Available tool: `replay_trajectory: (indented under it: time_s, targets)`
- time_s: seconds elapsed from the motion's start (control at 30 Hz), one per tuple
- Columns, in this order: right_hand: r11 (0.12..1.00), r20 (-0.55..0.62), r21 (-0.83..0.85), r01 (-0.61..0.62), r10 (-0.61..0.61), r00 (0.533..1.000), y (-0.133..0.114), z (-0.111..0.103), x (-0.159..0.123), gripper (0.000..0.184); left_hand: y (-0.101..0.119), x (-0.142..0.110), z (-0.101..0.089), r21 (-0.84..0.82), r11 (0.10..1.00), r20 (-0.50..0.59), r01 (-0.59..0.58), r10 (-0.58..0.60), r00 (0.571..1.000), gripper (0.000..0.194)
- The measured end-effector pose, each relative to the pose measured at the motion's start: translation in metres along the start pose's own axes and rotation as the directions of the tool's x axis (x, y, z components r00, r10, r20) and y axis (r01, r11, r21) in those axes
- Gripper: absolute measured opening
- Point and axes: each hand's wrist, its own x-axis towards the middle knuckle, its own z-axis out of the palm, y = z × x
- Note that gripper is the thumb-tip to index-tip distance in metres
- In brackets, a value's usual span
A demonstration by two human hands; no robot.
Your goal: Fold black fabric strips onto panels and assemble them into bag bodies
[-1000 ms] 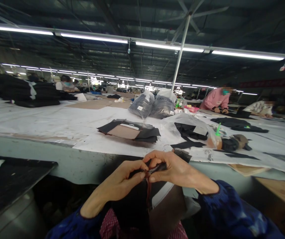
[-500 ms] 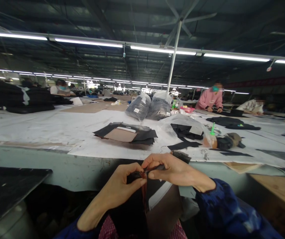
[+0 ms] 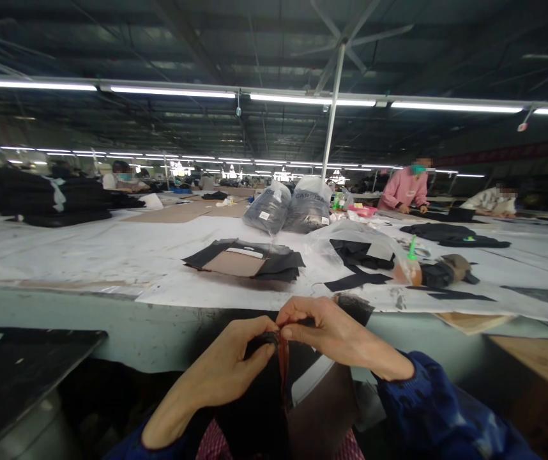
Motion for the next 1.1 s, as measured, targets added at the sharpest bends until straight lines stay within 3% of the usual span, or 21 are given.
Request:
replay_trajectory:
  time_s: [0.3,0.47,0.67,0.77,0.93,1.1]
  targets:
    - [0.999,0.033,0.031,0.042,-0.043,0.999,0.001,0.001,0.000,0.014,-0.005,0.003,-0.001,-0.155,0.986,0.013,0.054,-0.053,0.999,0.013]
    - [0.993,0.062,-0.050,0.110,-0.107,0.992,-0.006,-0.002,0.001,0.014,-0.009,0.003,-0.002,-0.193,0.976,0.016,0.096,-0.095,0.995,0.012]
    - [0.970,0.002,-0.199,0.141,-0.143,0.990,-0.012,0.001,-0.003,0.015,-0.007,0.004,0.004,-0.282,0.959,-0.060,0.032,-0.050,0.997,0.008]
    - [0.953,-0.064,-0.274,0.130,-0.153,0.986,-0.012,0.008,-0.005,0.019,-0.004,0.006,0.010,-0.249,0.968,-0.095,0.031,-0.056,0.994,0.009]
    - [0.943,-0.198,-0.332,-0.028,-0.041,0.979,-0.014,0.021,-0.005,0.019,0.000,0.007,0.016,-0.120,0.992,-0.184,0.045,-0.067,0.981,0.013]
    - [0.967,-0.198,-0.255,0.000,-0.052,0.979,-0.012,0.020,-0.006,0.020,-0.003,0.002,0.012,-0.018,0.999,-0.114,0.031,-0.033,0.993,0.015]
